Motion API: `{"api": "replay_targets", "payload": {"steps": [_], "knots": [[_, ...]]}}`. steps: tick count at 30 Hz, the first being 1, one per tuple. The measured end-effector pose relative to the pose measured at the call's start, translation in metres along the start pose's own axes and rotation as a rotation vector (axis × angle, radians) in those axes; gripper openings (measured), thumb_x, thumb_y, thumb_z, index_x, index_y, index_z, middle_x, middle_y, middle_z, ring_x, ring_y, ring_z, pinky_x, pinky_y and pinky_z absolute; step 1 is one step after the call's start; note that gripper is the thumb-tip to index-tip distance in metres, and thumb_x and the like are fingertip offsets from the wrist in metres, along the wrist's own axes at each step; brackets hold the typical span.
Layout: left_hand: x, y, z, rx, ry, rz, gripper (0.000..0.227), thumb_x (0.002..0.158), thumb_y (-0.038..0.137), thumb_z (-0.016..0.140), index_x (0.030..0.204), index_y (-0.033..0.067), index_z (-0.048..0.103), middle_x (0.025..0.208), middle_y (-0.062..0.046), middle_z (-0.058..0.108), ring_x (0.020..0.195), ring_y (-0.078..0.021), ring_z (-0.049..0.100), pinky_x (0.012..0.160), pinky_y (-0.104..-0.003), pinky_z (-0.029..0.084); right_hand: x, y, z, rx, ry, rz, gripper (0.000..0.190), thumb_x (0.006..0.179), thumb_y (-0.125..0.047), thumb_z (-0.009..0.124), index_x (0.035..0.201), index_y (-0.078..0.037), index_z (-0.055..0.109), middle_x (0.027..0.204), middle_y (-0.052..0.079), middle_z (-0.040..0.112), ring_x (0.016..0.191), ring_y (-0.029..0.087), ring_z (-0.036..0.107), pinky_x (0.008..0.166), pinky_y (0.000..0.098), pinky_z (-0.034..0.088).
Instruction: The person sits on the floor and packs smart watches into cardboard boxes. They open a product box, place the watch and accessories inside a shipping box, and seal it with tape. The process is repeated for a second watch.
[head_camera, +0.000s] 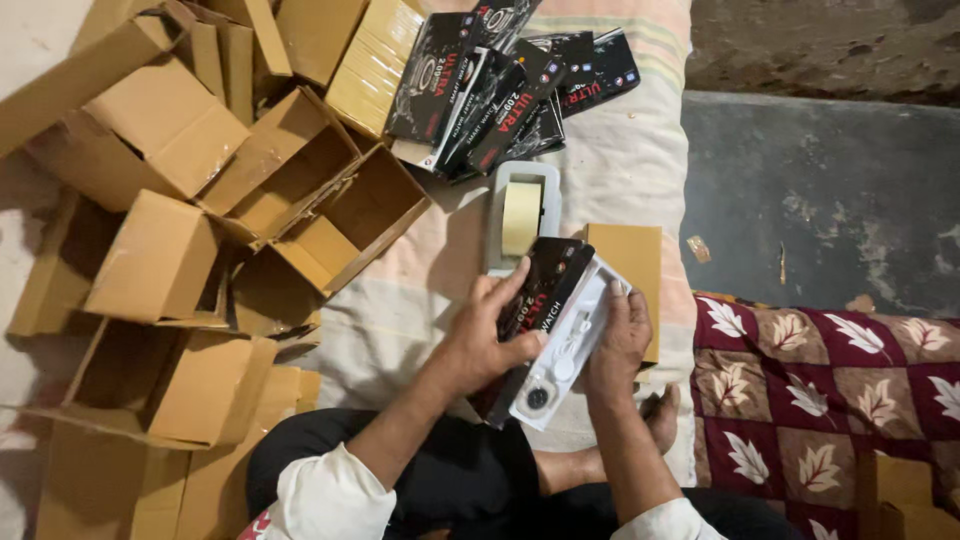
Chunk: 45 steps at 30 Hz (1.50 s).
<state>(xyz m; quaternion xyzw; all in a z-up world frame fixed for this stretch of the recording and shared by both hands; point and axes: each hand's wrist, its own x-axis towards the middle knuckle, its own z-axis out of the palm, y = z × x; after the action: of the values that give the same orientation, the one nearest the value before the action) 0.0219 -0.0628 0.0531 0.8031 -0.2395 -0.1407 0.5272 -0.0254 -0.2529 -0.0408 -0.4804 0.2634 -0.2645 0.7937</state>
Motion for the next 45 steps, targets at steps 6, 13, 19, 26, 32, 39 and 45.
{"api": "replay_targets", "payload": {"steps": [6,13,19,26,32,39,45], "knots": [[-0.014,0.017,0.020,0.113,0.039,-0.080,0.103,0.070,0.040,0.077,0.158,0.0040,0.038,0.126,-0.019,0.053,0.114,-0.0315,0.064,0.099,-0.041,0.053,-0.007,0.004,0.000,-0.117,0.064,-0.115,0.020,0.108,-0.020,0.060,0.110,-0.001,0.064,0.099,0.003,0.068,0.085,0.007,0.060,0.075,0.0212,0.051],[-0.013,0.024,0.029,0.176,0.075,-0.032,0.104,0.071,0.039,0.078,0.157,-0.0004,0.035,0.132,-0.024,0.048,0.116,-0.0390,0.059,0.097,-0.044,0.052,-0.015,-0.004,0.015,-0.101,0.099,-0.135,0.021,0.107,-0.021,0.059,0.111,-0.001,0.065,0.101,0.003,0.069,0.088,0.007,0.062,0.078,0.0219,0.053],[-0.013,0.007,0.031,0.120,0.078,0.029,0.097,0.078,0.039,0.074,0.158,-0.0020,0.037,0.135,-0.025,0.050,0.123,-0.0397,0.058,0.106,-0.044,0.048,-0.030,-0.018,0.030,-0.133,0.090,-0.225,0.020,0.110,-0.022,0.057,0.112,-0.002,0.061,0.101,0.003,0.066,0.091,0.009,0.060,0.081,0.0235,0.052],[-0.007,-0.013,0.021,-0.302,0.001,-0.007,0.095,0.088,0.056,0.056,0.159,-0.0033,0.037,0.135,-0.023,0.053,0.130,-0.0341,0.055,0.114,-0.041,0.041,-0.032,-0.038,0.028,-0.402,0.079,-0.340,0.022,0.111,-0.022,0.056,0.114,-0.002,0.062,0.099,0.003,0.066,0.091,0.009,0.059,0.083,0.0243,0.051],[-0.009,-0.008,0.027,-0.241,0.027,0.030,0.092,0.086,0.048,0.062,0.159,-0.0028,0.038,0.141,-0.024,0.051,0.135,-0.0360,0.054,0.117,-0.042,0.041,-0.029,-0.039,0.028,-0.494,0.106,-0.238,0.022,0.108,-0.020,0.061,0.114,0.000,0.066,0.086,0.004,0.063,0.076,0.008,0.053,0.068,0.0235,0.045],[-0.024,0.011,0.050,0.193,-0.016,-0.022,0.119,0.072,0.051,0.081,0.164,0.0071,0.021,0.155,-0.035,0.028,0.140,-0.0524,0.039,0.115,-0.052,0.038,-0.026,-0.030,0.024,-0.286,0.076,-0.205,0.024,0.109,-0.022,0.055,0.114,-0.001,0.066,0.096,0.003,0.069,0.083,0.006,0.062,0.074,0.0216,0.053],[-0.022,0.009,0.048,0.228,-0.157,-0.057,0.137,0.062,0.056,0.088,0.168,0.0189,0.010,0.164,-0.037,0.009,0.149,-0.0574,0.020,0.119,-0.058,0.029,-0.030,-0.028,0.028,-0.042,0.031,-0.076,0.037,0.112,-0.030,0.046,0.119,-0.001,0.067,0.103,0.004,0.070,0.090,0.008,0.065,0.080,0.0229,0.055]]}}
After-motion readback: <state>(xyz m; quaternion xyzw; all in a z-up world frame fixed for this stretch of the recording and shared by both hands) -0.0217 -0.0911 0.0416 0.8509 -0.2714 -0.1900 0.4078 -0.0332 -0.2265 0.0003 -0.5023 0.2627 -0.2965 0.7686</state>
